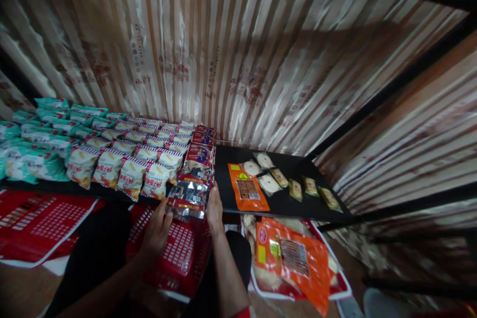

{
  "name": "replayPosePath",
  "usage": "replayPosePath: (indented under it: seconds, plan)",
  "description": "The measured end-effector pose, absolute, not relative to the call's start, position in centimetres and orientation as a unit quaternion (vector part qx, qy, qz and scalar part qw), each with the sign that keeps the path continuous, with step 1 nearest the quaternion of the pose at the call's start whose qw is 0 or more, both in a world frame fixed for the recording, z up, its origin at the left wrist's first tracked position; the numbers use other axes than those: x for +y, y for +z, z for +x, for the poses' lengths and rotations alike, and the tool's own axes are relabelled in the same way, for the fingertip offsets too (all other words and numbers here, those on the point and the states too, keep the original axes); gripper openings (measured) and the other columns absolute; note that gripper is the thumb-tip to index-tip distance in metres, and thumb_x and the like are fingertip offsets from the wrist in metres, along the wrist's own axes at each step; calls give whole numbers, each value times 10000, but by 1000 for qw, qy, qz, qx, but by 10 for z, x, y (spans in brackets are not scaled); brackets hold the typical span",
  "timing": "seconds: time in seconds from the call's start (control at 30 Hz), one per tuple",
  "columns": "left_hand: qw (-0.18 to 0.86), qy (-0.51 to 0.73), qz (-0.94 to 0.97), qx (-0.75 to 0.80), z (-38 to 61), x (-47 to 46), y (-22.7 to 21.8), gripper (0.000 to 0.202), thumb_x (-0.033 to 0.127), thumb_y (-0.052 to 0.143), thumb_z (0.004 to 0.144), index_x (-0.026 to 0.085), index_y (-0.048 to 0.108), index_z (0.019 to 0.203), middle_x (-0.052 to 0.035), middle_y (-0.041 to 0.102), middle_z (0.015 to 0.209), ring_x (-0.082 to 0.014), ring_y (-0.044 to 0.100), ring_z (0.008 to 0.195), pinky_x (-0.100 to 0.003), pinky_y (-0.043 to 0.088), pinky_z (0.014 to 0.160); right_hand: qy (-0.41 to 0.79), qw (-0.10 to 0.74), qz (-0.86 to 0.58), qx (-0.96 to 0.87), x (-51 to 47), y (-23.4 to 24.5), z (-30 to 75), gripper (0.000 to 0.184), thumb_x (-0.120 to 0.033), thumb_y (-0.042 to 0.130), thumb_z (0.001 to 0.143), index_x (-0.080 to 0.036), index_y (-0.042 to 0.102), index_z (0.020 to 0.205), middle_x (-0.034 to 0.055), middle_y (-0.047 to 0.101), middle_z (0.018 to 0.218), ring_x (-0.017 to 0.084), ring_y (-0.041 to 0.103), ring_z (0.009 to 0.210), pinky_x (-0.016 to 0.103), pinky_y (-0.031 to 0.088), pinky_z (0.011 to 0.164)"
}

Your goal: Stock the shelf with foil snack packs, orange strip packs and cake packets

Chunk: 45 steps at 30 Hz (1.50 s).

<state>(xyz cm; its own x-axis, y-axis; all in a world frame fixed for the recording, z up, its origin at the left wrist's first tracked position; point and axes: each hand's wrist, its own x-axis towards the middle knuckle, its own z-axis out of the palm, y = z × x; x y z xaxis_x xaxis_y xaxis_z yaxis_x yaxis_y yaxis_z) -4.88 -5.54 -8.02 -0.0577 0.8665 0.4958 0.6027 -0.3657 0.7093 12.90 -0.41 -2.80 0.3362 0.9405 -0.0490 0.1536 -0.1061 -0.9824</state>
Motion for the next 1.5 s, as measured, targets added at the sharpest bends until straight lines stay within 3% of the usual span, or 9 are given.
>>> replayPosePath:
  seconds: [0.3, 0.57, 0.77, 1.03, 1.33, 1.5]
  plan:
    - [78, 456, 709, 532, -54, -66, -63, 413, 259, 316, 906, 159, 351, 1306, -123, 492, 1288, -221, 388, 1259, -441, 383, 1019, 295, 528, -671, -429, -11, -17, 132, 696, -591, 249, 845, -92, 424, 1298, 140, 404, 1376, 207, 330, 1293, 375, 211, 1088]
    - [179, 464, 618, 609, -78, -72, -50, 346, 284, 345, 884, 156, 522, 1152, -109, 574, 1167, -209, 512, 1126, -421, 436, 964, 129, 599, -662, -432, -43, 9, 114, 541, -462, 272, 888, -75, 504, 1186, 174, 476, 1284, 224, 415, 1212, 405, 288, 1038]
    - [263, 490, 552, 621, -90, -62, -53, 372, 286, 334, 879, 134, 502, 1173, -136, 543, 1194, -215, 504, 1137, -427, 424, 970, 182, 515, -599, -585, -61, 18, 65, 433, -406, 318, 896, -157, 527, 1182, 113, 487, 1299, 203, 412, 1226, 429, 304, 1041]
    - [280, 502, 534, 619, -93, -40, -50, 340, 252, 360, 859, 163, 544, 1132, -110, 579, 1161, -197, 537, 1102, -402, 437, 958, 294, 418, -578, -637, -44, 8, 5, 484, -451, 328, 893, -171, 504, 1247, 102, 437, 1361, 212, 370, 1275, 442, 292, 1063]
    - [243, 501, 562, 612, -94, -28, -51, 326, 210, 374, 835, 165, 555, 1102, -110, 611, 1102, -199, 578, 1035, -386, 480, 909, 256, 407, -566, -669, -21, 23, -3, 488, -432, 299, 905, -161, 483, 1268, 103, 421, 1372, 217, 337, 1295, 448, 285, 1068]
    - [208, 521, 560, 610, -107, -35, -54, 298, 182, 381, 823, 162, 554, 1065, -107, 585, 1024, -186, 597, 930, -360, 526, 809, 184, 393, -555, -710, -26, 16, -6, 456, -352, 347, 898, -147, 447, 1294, 100, 228, 1469, 239, 239, 1338, 476, 265, 1077]
